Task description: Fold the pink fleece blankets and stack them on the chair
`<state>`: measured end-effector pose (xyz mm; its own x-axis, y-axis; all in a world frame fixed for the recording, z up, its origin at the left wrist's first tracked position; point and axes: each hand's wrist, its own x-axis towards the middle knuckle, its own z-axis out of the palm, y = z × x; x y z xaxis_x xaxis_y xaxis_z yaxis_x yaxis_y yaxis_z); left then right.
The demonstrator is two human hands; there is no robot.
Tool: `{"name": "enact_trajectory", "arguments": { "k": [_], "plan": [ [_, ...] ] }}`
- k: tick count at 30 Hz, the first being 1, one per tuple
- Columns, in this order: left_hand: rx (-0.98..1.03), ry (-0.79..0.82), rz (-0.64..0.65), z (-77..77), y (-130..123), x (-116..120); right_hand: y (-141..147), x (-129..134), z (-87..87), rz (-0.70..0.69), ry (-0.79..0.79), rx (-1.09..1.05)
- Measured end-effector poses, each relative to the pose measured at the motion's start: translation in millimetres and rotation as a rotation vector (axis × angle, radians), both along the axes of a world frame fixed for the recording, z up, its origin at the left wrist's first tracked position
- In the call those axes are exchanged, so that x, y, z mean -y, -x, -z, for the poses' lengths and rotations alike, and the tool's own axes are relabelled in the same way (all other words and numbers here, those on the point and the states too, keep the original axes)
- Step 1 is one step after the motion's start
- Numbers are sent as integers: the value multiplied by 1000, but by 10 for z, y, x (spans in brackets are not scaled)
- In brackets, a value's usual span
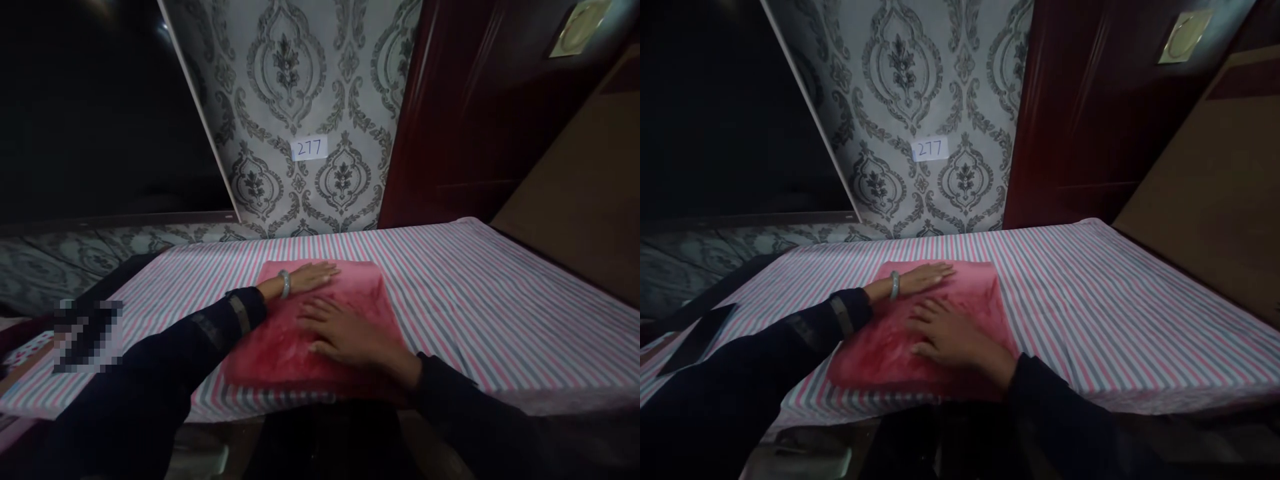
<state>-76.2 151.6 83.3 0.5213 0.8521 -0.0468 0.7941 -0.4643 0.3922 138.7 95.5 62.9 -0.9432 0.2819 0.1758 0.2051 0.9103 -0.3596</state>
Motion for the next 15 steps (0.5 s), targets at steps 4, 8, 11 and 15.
{"name": "enact_trajectory", "arguments": {
  "k": [4, 8, 11, 15],
  "plan": [
    [-227, -85, -24, 347, 94, 45, 188, 71, 209, -79, 10, 25],
    [-268, -109, -28, 496, 248, -149, 164, 72, 313, -85, 50, 63],
    [-250, -4, -96, 447, 444, -359, 141, 56, 278, -95, 82, 85],
    [-320, 83, -271, 347, 655, -537, 145, 45, 274, -90, 70, 70]
  ]
}}
